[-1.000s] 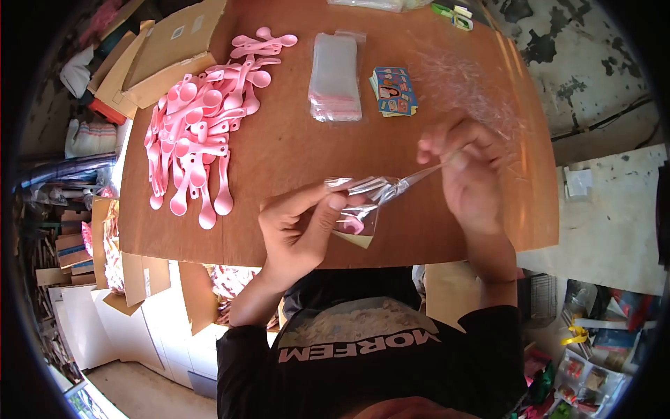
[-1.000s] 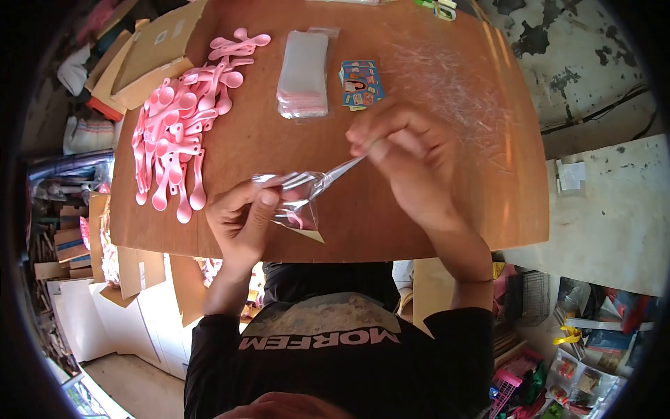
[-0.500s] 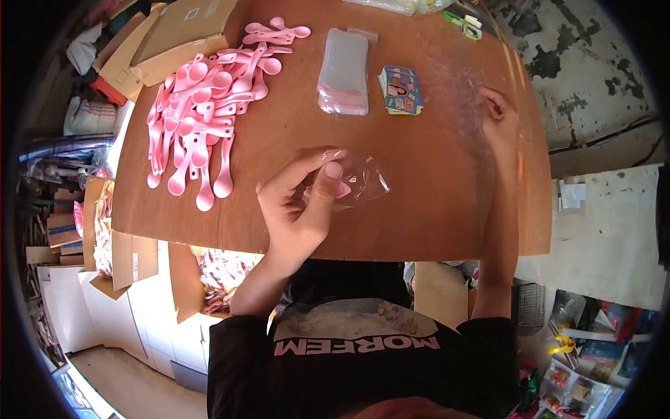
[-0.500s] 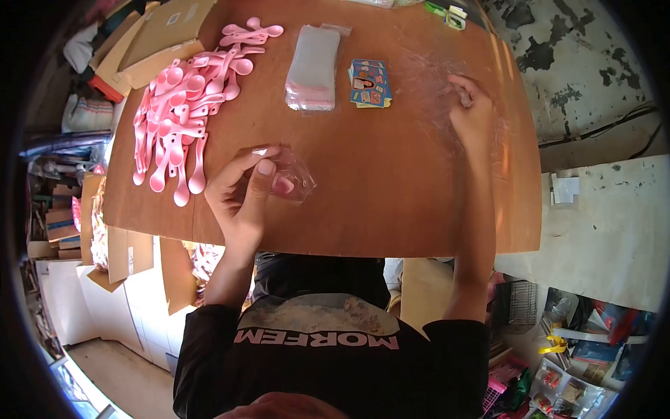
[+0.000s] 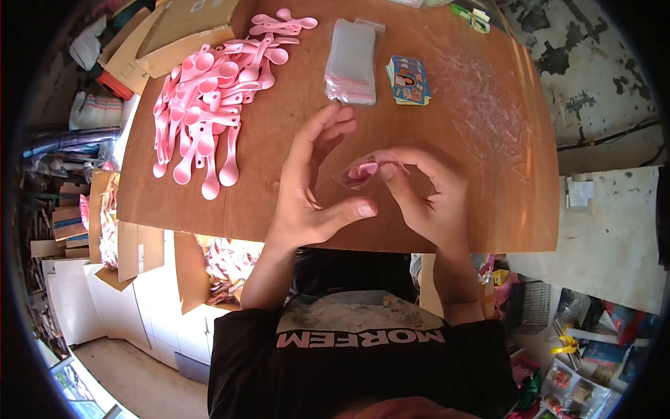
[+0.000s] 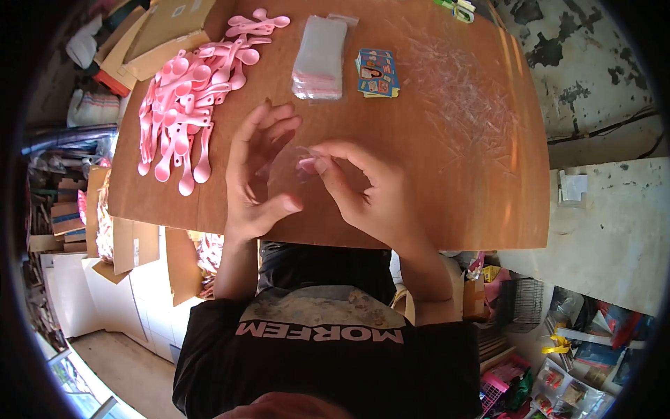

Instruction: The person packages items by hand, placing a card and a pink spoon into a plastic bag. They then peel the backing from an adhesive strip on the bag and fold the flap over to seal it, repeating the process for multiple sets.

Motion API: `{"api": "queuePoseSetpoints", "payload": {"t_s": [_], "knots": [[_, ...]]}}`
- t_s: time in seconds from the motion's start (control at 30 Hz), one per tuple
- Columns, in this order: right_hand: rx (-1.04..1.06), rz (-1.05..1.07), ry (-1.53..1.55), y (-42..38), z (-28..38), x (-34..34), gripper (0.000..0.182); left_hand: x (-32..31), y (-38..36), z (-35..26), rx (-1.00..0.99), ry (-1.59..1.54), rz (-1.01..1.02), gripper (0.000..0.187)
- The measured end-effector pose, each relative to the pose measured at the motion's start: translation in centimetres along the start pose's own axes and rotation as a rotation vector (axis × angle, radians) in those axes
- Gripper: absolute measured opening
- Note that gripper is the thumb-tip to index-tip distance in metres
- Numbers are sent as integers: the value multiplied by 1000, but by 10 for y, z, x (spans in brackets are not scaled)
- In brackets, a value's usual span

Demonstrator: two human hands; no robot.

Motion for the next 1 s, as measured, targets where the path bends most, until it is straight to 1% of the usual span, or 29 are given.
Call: {"api": "queuePoseSetpoints", "payload": {"t_s": [0.03, 0.07, 0.1, 0.17, 0.2, 0.23, 0.27, 0.3, 0.33, 0.37, 0.4, 0.47, 0.53, 0.57, 0.6, 0.63, 0.7, 0.73, 0.8, 0.87, 1.0], "knots": [[19, 16, -40, 0, 1, 2, 10, -4, -1, 2, 34, -4, 56, 75], [37, 34, -80, -1, 1, 3, 10, -4, -5, 12, 91, 44, 88, 76], [38, 36, -80, -1, 0, 5, 10, -1, -7, 14, 90, 43, 85, 76], [46, 67, -53, -3, -6, 3, 16, -2, -18, 32, 259, 120, 200, 63], [45, 71, -53, -5, -9, 2, 16, -1, -18, 30, 157, 157, 193, 52], [-41, 28, 29, -7, -17, 4, 17, 1, -19, 31, 157, 157, 190, 52], [-127, -14, 111, -8, -24, 7, 17, 3, -21, 32, 208, 156, 188, 49], [-128, -10, 112, -8, -23, 7, 17, 5, -23, 34, 258, 156, 185, 46], [-199, 21, 121, -10, -27, 5, 17, 7, -24, 34, 258, 157, 180, 46], [-271, 51, 130, -13, -32, 2, 18, 8, -26, 37, 314, 136, 168, 45], [-273, 53, 131, -15, -33, 1, 18, 10, -28, 40, 370, 114, 159, 45], [-377, 57, 122, -23, -47, 0, 18, 12, -29, 40, 358, 81, 137, 44], [-418, 52, 164, -27, -51, -2, 18, 13, -28, 40, 345, 43, 117, 43], [-459, 51, 208, -29, -54, -3, 17, 18, -26, 39, 349, -10, 60, 38], [-460, 51, 208, -30, -56, -3, 17, 24, -24, 39, 353, -63, 1, 33], [-446, 57, 204, -29, -56, -3, 17, 28, -24, 42, 353, -62, 1, 33], [-432, 61, 202, -30, -58, -5, 17, 42, -24, 49, 329, 76, -68, 22], [-427, 50, 238, -30, -58, -6, 18, 42, -23, 47, 312, 47, -91, 15], [-421, 37, 272, -30, -61, -6, 18, 41, -20, 44, 314, 50, -92, 15], [-351, 5, 270, -29, -62, -2, 18, 42, -19, 44, 316, 52, -94, 15], [-295, -29, 264, -29, -66, 0, 17, 48, -16, 41, 279, 141, -59, 15]]}}
Point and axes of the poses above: each hand's wrist, its own y-axis towards the middle knuckle, its own x-axis out of the back of the hand, z = x × y, the point moved 8 cm from there along y, towards the middle knuckle, and after that the axes turned 14 degrees about -z, right-handed, at the moved point
